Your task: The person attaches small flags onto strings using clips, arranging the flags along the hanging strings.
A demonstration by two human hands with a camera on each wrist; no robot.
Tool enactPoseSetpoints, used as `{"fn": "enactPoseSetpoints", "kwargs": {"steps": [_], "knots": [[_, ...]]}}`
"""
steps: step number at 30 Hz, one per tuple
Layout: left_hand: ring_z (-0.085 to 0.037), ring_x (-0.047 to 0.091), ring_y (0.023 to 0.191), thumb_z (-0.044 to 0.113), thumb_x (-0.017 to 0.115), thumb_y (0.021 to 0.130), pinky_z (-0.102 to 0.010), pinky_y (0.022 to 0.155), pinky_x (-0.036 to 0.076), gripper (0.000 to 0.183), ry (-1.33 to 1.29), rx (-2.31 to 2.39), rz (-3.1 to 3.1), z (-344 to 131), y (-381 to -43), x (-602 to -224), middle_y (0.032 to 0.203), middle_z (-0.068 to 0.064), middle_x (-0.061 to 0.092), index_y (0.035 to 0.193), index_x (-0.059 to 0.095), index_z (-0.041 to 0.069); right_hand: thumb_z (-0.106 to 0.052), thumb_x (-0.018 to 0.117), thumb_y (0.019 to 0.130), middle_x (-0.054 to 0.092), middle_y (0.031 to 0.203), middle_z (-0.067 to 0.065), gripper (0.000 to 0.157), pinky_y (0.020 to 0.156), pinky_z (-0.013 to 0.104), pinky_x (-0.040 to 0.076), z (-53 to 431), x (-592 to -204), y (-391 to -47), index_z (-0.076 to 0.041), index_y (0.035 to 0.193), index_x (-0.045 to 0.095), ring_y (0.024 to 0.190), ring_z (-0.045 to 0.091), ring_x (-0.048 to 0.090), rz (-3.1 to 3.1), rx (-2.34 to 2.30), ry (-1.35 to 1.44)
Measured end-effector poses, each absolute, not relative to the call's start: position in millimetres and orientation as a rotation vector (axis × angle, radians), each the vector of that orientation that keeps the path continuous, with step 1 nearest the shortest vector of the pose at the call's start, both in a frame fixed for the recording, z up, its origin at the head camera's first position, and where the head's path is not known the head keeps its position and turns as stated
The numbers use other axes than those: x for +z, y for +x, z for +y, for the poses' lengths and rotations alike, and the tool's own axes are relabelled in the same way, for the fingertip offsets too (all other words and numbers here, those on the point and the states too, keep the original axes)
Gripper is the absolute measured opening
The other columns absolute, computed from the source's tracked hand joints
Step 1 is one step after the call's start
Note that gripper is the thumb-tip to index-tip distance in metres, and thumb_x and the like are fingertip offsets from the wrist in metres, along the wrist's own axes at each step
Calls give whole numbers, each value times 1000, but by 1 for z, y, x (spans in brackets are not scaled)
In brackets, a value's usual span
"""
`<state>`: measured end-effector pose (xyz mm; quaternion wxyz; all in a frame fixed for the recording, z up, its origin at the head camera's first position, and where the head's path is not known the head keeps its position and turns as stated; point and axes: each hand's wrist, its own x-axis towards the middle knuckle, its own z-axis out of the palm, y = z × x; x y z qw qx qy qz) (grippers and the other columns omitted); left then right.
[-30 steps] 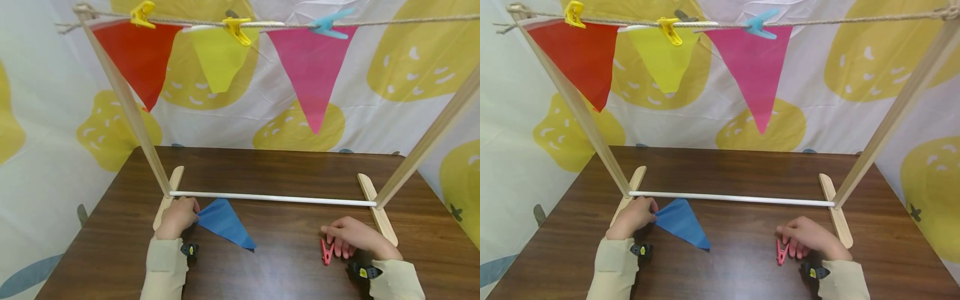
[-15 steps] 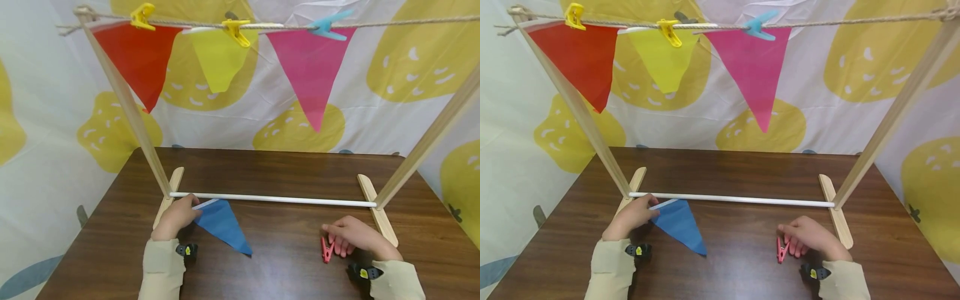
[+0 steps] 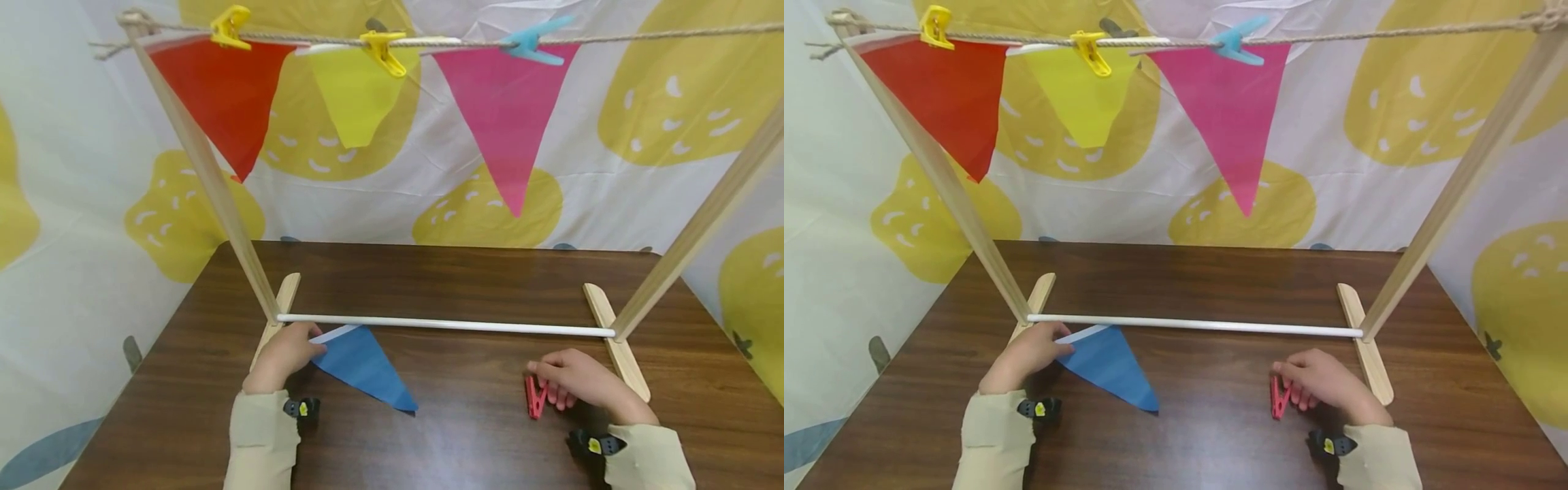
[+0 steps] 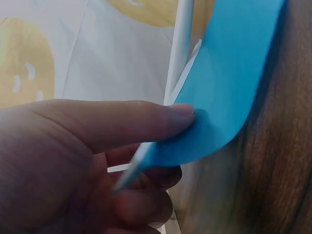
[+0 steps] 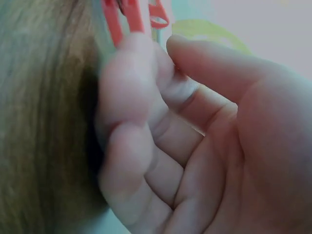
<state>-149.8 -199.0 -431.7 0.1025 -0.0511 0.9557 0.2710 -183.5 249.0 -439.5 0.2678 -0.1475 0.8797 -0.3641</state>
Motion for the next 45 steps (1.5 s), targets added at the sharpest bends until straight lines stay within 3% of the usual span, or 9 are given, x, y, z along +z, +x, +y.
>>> {"fn": "enactPoseSetpoints", "kwargs": {"steps": [9, 16, 23, 38, 45], "knots": [[-17, 53, 72, 20, 60, 82, -36, 66, 44, 16, -130, 809, 2819, -199, -150, -432, 85, -3, 61, 93, 63, 8, -35, 46, 92, 56, 55, 8, 41, 42, 35, 47, 251, -441, -184, -3, 66, 53, 45, 21, 55, 2451, -1017, -354], [-17, 56, 79, 24, 59, 84, -40, 75, 44, 24, -100, 818, 2803, -199, -148, -433, 93, -4, 63, 100, 66, 7, -44, 43, 91, 56, 55, 7, 50, 44, 35, 47, 251, -444, -184, -3, 64, 53, 46, 21, 55, 2464, -1012, -273], [-15, 53, 74, 26, 59, 84, -38, 73, 44, 24, -111, 825, 2778, -196, -149, -433, 88, 0, 63, 98, 68, 9, -53, 43, 87, 57, 56, 4, 53, 46, 33, 46, 250, -441, -185, -6, 66, 54, 48, 19, 55, 2494, -907, -255], [-15, 47, 63, 26, 60, 84, -31, 58, 39, 19, -107, 849, 2779, -208, -148, -430, 68, 0, 54, 85, 64, 8, -45, 52, 86, 52, 60, 3, 38, 46, 31, 44, 254, -441, -184, -9, 73, 54, 51, 18, 52, 2475, -908, -430], [-16, 52, 71, 25, 60, 84, -35, 65, 43, 21, -95, 845, 2784, -210, -147, -430, 81, -2, 61, 93, 64, 6, -38, 48, 91, 53, 60, 4, 38, 49, 30, 46, 254, -439, -186, -6, 71, 54, 53, 18, 53, 2483, -951, -521]]}}
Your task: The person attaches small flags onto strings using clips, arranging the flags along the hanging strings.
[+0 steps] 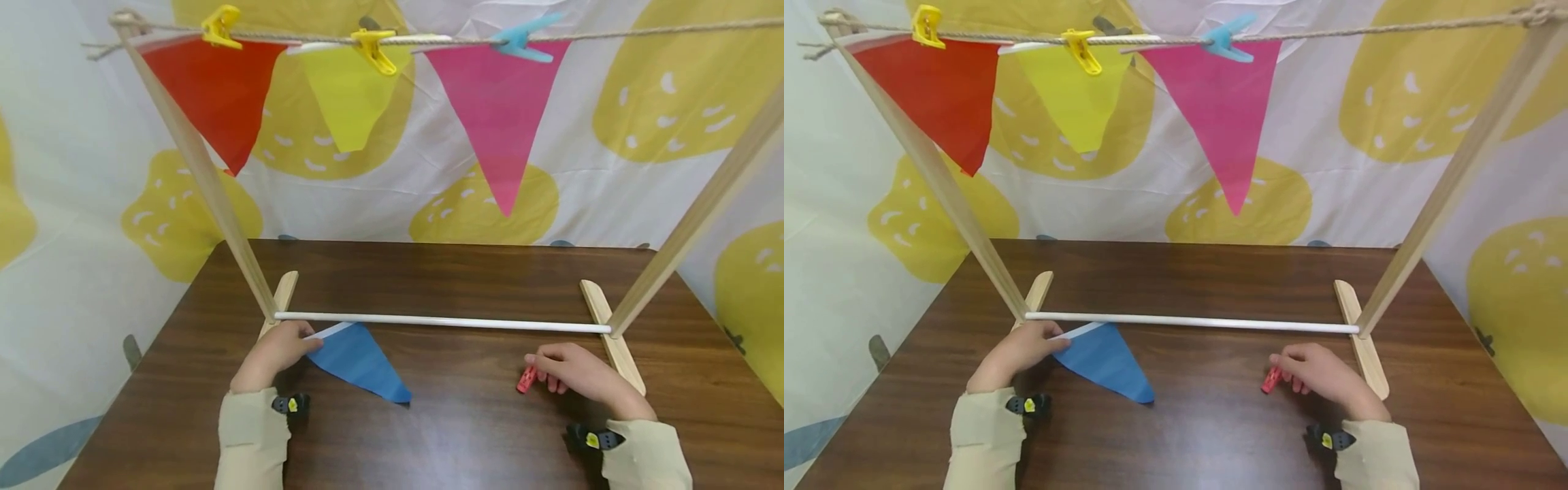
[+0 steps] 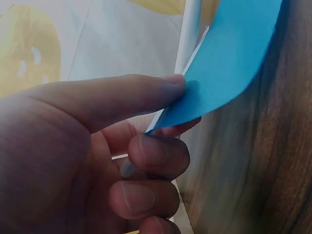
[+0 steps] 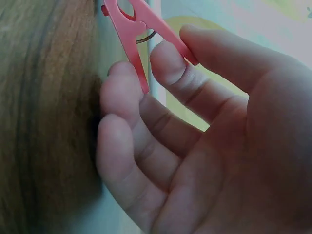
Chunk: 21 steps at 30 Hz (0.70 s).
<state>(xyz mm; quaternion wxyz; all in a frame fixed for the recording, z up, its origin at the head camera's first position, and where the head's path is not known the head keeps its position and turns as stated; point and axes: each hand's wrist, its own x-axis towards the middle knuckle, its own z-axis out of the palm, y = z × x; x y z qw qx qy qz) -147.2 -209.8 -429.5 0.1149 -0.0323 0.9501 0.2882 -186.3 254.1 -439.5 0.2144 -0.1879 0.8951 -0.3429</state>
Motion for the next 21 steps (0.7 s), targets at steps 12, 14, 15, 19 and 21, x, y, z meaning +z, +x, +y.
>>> {"fn": "enactPoseSetpoints", "kwargs": {"steps": [12, 14, 15, 19, 21], "knots": [[-16, 51, 69, 26, 56, 87, -32, 61, 42, 22, -106, 863, 2783, -216, -148, -430, 78, -1, 60, 90, 65, 6, -38, 52, 88, 55, 64, 3, 31, 53, 26, 44, 252, -438, -187, -11, 77, 62, 58, 15, 52, 2548, -932, -535], [-16, 51, 69, 24, 56, 87, -33, 61, 43, 20, -95, 859, 2791, -216, -147, -430, 78, -1, 59, 91, 64, 6, -39, 54, 87, 55, 64, 1, 30, 52, 25, 43, 252, -438, -187, -12, 77, 62, 57, 14, 51, 2560, -921, -531], [-16, 51, 69, 23, 56, 87, -32, 61, 43, 20, -101, 862, 2786, -216, -147, -430, 77, -2, 59, 92, 64, 6, -39, 55, 86, 55, 64, 1, 29, 52, 25, 42, 252, -438, -187, -12, 77, 62, 57, 13, 51, 2564, -920, -537], [-15, 53, 65, 20, 55, 88, -31, 56, 43, 17, -126, 902, 2753, -216, -147, -430, 76, -3, 59, 92, 63, 6, -37, 56, 86, 55, 65, 0, 27, 51, 24, 41, 252, -440, -187, -13, 75, 62, 56, 11, 50, 2574, -912, -573], [-15, 53, 64, 19, 55, 88, -30, 54, 42, 15, -138, 916, 2738, -215, -147, -429, 76, -4, 59, 92, 62, 7, -36, 56, 86, 54, 66, 0, 27, 51, 24, 42, 252, -440, -187, -13, 74, 62, 56, 11, 50, 2573, -915, -588]]}}
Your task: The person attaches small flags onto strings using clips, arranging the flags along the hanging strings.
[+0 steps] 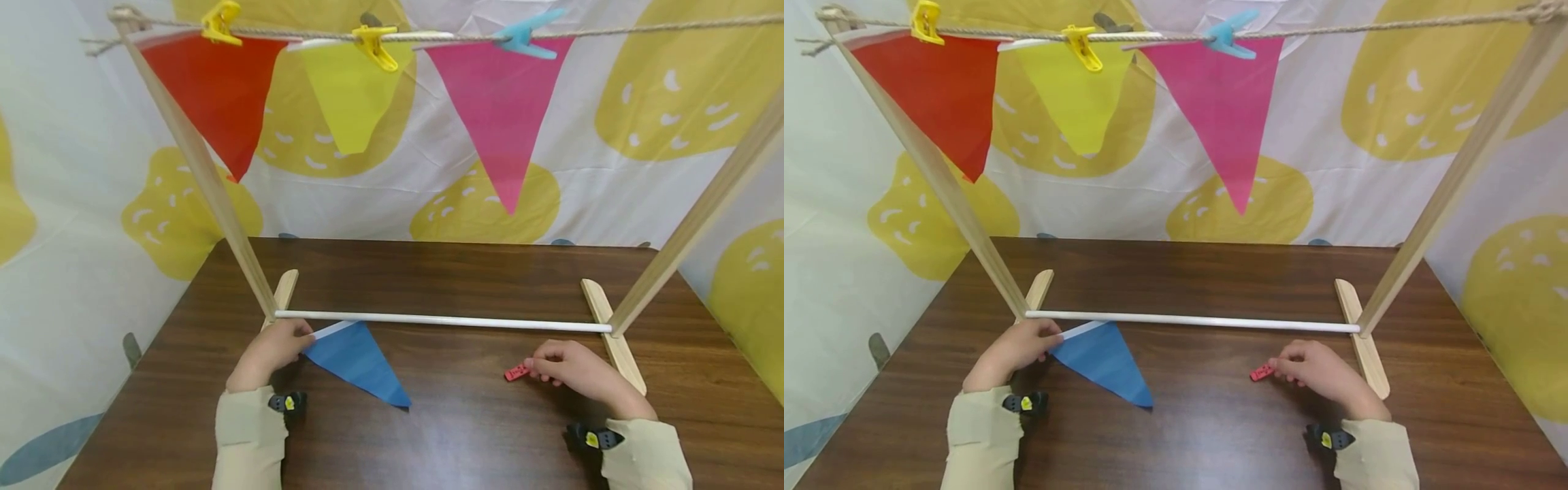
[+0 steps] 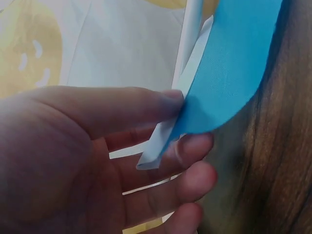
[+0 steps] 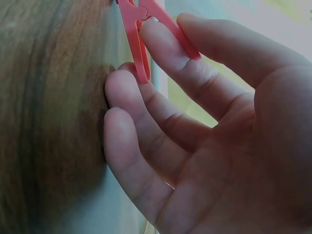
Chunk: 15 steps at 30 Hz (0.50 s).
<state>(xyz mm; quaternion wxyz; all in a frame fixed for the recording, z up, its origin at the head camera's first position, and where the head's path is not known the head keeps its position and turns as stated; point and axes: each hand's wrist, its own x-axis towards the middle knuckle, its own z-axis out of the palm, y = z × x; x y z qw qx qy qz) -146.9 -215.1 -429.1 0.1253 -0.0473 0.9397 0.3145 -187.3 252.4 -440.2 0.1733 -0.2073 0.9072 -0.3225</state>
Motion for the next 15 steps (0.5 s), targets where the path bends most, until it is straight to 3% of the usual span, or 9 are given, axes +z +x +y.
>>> {"fn": "enactPoseSetpoints", "kwargs": {"steps": [15], "knots": [[-14, 55, 62, 12, 55, 86, -30, 56, 42, 13, -77, 910, 2762, -217, -149, -433, 78, -4, 59, 96, 61, 6, -31, 53, 89, 56, 69, 2, 24, 55, 24, 45, 251, -435, -187, -10, 82, 63, 61, 12, 54, 2538, -938, -577]]}}
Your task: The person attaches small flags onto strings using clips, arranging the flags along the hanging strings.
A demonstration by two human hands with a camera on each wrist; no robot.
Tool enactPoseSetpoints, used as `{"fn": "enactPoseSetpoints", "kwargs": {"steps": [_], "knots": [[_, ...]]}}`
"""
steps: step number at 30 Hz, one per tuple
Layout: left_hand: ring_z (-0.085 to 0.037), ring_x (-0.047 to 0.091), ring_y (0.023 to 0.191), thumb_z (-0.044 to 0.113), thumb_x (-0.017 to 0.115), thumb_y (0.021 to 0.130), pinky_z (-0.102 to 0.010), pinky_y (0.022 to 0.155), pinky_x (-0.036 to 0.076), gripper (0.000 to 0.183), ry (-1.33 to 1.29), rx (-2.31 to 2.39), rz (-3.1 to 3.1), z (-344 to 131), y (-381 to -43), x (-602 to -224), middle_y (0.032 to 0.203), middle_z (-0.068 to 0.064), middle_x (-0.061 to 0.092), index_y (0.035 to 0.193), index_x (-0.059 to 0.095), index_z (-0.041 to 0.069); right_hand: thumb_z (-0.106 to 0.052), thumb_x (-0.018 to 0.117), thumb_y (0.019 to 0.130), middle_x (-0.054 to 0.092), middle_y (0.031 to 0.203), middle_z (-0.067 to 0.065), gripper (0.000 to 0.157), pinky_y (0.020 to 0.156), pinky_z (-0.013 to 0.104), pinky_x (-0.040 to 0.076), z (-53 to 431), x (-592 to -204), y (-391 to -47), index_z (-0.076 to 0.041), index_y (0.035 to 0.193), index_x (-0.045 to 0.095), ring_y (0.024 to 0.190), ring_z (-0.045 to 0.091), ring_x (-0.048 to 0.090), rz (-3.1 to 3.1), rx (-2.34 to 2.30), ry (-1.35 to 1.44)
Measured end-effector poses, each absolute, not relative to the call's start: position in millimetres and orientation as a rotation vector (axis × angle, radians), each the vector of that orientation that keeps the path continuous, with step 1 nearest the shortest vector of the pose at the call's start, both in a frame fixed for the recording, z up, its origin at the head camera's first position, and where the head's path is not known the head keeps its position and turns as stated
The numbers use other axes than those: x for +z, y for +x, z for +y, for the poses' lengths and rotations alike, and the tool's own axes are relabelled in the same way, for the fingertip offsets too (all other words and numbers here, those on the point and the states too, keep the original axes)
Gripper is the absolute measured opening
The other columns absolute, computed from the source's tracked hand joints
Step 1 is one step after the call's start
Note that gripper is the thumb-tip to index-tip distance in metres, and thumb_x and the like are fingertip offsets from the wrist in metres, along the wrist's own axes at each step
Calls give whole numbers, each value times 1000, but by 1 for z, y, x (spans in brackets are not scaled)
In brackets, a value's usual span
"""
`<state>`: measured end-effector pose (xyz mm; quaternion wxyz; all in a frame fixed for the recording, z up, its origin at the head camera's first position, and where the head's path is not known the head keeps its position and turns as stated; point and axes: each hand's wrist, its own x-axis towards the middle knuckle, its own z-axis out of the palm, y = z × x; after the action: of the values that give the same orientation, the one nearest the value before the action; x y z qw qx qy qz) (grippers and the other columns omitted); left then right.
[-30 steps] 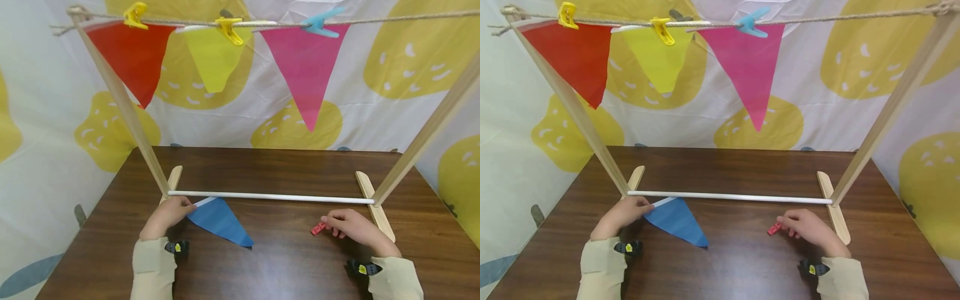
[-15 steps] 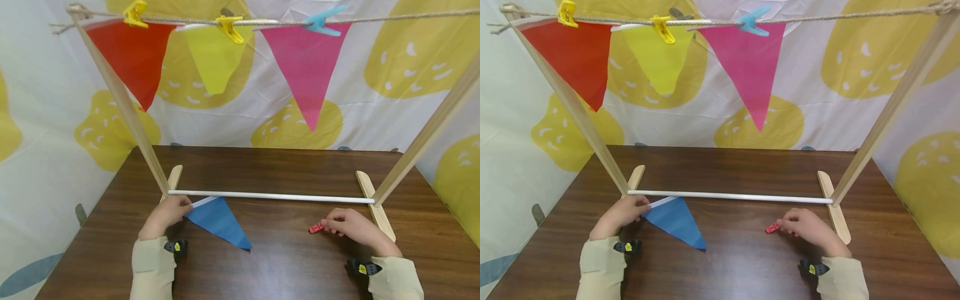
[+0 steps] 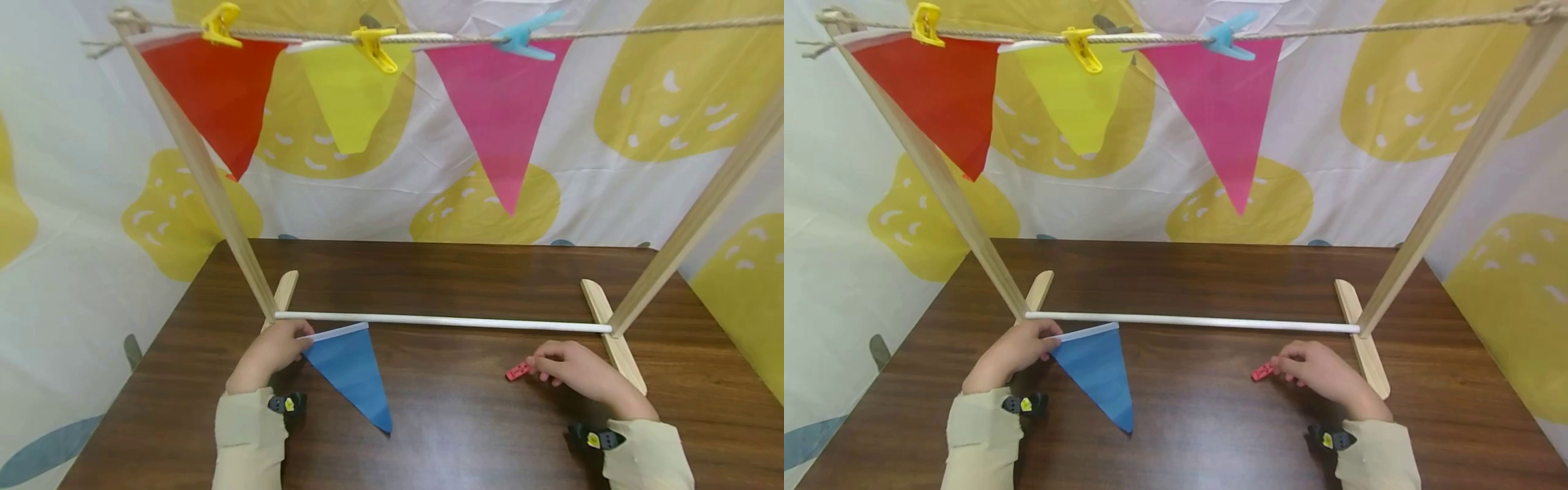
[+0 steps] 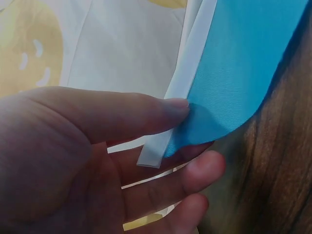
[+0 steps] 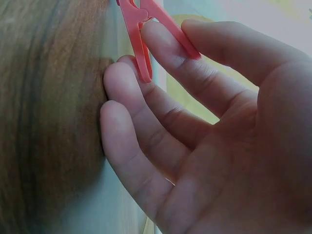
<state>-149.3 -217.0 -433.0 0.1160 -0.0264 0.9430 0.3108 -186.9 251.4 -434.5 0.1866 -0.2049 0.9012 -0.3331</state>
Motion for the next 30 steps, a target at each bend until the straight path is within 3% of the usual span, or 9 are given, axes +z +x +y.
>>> {"fn": "enactPoseSetpoints", "kwargs": {"steps": [10, 23, 30], "knots": [[-14, 55, 64, 17, 59, 85, -32, 59, 44, 26, -115, 886, 2757, -215, -151, -434, 86, -4, 59, 108, 58, 6, -29, 57, 86, 56, 69, 1, 19, 54, 23, 44, 254, -436, -187, -11, 84, 64, 61, 9, 53, 2529, -955, -625], [-14, 54, 65, 10, 52, 88, -31, 59, 44, 16, -75, 929, 2765, -216, -151, -435, 82, -4, 60, 98, 63, 6, -30, 59, 85, 54, 72, -4, 17, 53, 23, 42, 250, -436, -187, -16, 82, 66, 60, 9, 51, 2571, -925, -702], [-14, 54, 66, 17, 54, 89, -31, 59, 43, 14, -60, 916, 2763, -214, -150, -435, 78, -2, 61, 91, 65, 9, -28, 59, 85, 56, 79, -4, 15, 53, 22, 41, 250, -435, -187, -16, 82, 67, 61, 6, 51, 2583, -914, -706]]}}
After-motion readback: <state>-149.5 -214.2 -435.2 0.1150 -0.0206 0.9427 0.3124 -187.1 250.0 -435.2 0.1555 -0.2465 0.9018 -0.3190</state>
